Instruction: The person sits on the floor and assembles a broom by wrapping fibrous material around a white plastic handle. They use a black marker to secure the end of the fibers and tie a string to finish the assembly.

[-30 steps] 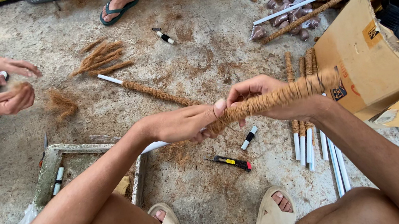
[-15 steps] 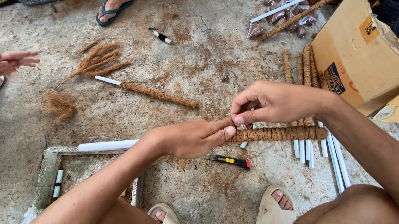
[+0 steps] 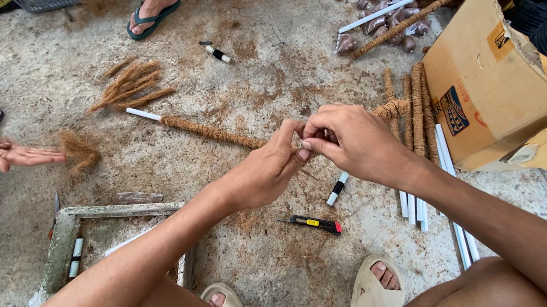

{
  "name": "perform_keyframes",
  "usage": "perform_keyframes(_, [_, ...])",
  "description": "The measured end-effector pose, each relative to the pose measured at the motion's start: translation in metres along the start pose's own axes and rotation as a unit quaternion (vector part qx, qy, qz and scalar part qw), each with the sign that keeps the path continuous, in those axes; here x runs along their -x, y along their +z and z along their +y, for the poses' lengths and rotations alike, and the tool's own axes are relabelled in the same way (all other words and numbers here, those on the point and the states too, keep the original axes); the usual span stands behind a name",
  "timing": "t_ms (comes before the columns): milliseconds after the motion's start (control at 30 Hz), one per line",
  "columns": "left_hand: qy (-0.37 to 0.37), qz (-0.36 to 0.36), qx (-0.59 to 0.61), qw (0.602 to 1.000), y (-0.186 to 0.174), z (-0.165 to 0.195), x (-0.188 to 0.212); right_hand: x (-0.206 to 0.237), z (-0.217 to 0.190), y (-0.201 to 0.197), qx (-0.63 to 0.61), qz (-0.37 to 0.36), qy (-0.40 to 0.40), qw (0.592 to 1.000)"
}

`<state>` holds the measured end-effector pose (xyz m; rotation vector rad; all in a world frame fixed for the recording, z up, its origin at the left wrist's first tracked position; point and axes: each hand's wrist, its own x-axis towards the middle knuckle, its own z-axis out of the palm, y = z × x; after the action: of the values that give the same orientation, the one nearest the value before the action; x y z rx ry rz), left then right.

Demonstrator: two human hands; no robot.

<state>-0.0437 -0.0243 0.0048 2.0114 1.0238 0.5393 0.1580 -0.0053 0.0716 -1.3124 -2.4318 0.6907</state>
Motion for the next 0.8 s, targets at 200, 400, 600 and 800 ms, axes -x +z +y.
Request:
perform_keyframes(200, [0.058, 0.028, 0.043, 0.997, -0.002, -0.008, -0.006, -0.001, 0.006, 0.003, -0.028, 0.015, -0.053, 0.998])
perform_keyframes(400, [0.091, 0.057, 0.039, 0.993, 0.0, -0.015, -0.008, -0.001, 0.003, 0.004, -0.023, 0.035, -0.016, 0.999])
perform_keyframes(600, [0.071, 0.049, 0.047, 0.995, -0.001, -0.015, -0.009, -0.001, 0.001, 0.005, -0.041, 0.046, -0.026, 0.998])
perform_keyframes(800, [0.062, 0.051, 0.033, 0.996, -0.002, -0.014, -0.009, 0.002, -0.002, 0.005, 0.005, 0.062, -0.038, 0.997])
